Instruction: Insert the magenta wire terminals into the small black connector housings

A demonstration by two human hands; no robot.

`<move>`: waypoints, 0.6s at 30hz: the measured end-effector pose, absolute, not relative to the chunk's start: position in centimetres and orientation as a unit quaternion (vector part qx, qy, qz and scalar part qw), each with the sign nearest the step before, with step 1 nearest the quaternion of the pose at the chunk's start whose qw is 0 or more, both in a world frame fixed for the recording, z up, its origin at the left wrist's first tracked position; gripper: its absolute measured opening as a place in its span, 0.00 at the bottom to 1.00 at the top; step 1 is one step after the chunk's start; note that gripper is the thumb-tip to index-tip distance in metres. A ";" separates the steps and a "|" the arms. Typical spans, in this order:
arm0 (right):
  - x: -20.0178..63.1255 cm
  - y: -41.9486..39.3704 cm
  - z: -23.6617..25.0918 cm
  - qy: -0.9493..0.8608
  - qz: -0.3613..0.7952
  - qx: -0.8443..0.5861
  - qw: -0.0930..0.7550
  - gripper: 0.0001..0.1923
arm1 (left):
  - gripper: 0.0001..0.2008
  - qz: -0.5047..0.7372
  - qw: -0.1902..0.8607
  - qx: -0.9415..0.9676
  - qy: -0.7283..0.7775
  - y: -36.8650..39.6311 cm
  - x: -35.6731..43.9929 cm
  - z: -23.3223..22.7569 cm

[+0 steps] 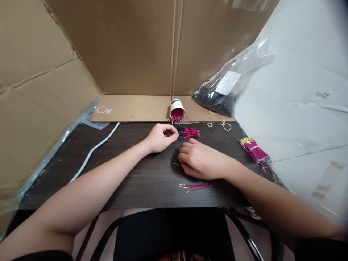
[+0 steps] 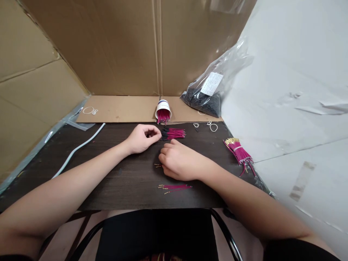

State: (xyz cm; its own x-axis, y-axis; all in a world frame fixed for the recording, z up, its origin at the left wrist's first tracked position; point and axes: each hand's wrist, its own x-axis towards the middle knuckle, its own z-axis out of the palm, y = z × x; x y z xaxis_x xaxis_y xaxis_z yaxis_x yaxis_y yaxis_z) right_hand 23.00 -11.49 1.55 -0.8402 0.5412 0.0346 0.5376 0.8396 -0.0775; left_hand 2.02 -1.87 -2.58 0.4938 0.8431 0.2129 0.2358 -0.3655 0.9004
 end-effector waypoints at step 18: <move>25.8 -7.8 -0.3 -0.829 0.176 -0.422 0.321 0.10 | 0.14 0.387 0.533 0.680 0.322 -1.1 1.8 -2.6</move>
State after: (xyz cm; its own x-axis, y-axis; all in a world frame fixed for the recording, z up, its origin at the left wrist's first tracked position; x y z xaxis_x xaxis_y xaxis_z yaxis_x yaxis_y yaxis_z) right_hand 25.77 -7.78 -0.30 -0.4372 0.8132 0.3841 0.5864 0.5816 -0.5639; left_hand 1.81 -1.11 -2.57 0.4925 0.8510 0.1823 0.0256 -0.2235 0.9744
